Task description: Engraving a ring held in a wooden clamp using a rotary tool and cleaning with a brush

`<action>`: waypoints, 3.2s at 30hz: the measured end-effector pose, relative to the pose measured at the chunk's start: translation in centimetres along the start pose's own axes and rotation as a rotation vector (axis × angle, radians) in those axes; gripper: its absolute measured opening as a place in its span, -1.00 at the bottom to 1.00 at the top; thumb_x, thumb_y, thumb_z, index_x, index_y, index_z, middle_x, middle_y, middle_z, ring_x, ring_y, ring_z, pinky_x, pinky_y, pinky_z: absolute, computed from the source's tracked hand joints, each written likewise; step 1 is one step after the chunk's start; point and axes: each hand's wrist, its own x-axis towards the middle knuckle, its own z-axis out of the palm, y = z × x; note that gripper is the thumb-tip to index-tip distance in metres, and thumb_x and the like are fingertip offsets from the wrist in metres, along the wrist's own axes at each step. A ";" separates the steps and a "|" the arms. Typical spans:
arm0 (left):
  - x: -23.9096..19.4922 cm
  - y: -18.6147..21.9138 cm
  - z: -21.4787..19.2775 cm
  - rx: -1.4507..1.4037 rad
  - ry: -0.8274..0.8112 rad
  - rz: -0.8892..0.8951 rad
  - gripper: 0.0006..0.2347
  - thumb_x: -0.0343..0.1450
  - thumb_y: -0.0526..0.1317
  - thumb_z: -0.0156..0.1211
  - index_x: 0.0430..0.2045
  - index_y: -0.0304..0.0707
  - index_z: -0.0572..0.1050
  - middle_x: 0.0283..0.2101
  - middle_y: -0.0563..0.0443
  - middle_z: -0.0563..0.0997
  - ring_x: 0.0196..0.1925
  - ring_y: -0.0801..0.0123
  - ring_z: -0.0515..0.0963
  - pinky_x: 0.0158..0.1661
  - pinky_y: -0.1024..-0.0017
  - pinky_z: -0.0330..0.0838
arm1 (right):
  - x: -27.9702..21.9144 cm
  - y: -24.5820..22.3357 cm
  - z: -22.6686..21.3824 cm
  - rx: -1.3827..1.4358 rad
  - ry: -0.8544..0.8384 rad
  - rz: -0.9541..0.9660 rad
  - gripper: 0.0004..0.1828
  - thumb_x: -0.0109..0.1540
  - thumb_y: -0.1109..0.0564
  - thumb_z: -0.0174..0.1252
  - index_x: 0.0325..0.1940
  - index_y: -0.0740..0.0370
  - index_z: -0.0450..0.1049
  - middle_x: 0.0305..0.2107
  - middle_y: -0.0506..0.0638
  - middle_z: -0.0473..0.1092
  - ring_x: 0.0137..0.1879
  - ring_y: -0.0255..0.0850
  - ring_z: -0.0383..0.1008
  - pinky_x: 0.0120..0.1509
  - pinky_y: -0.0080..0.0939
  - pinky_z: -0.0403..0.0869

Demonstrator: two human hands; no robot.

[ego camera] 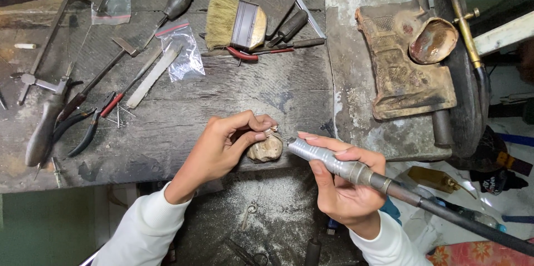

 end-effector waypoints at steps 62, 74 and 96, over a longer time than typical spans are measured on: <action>-0.2 0.0 0.5 -0.203 -0.026 -0.081 -0.97 0.49 -0.37 0.09 -0.35 -0.28 0.40 0.02 -0.20 0.70 0.09 0.31 0.69 0.08 0.47 0.52 | 0.4 0.0 -0.3 0.068 0.249 0.013 -0.57 0.30 0.26 -0.08 0.08 0.03 -0.15 -0.12 0.51 0.35 -0.03 0.47 0.56 0.28 0.53 0.51; -0.3 -0.3 0.3 -0.186 -0.015 -0.076 -0.85 0.48 -0.36 0.14 -0.08 -0.30 0.47 -0.02 -0.03 0.67 0.07 0.39 0.68 0.12 0.52 0.47 | -0.4 0.6 -1.0 0.117 0.056 -0.015 -0.66 0.41 0.15 0.00 0.10 0.03 -0.05 -0.12 0.49 0.42 0.03 0.46 0.59 0.25 0.42 0.62; -0.9 -1.1 0.9 -0.416 0.172 -0.084 -0.70 0.37 -0.46 0.30 -0.03 -0.38 0.43 -0.03 -0.17 0.62 0.16 0.20 0.67 0.22 0.36 0.56 | -0.1 1.1 0.5 0.034 0.211 -0.011 -0.65 0.42 0.13 -0.04 0.09 0.07 -0.10 -0.11 0.45 0.40 -0.02 0.43 0.60 0.25 0.42 0.59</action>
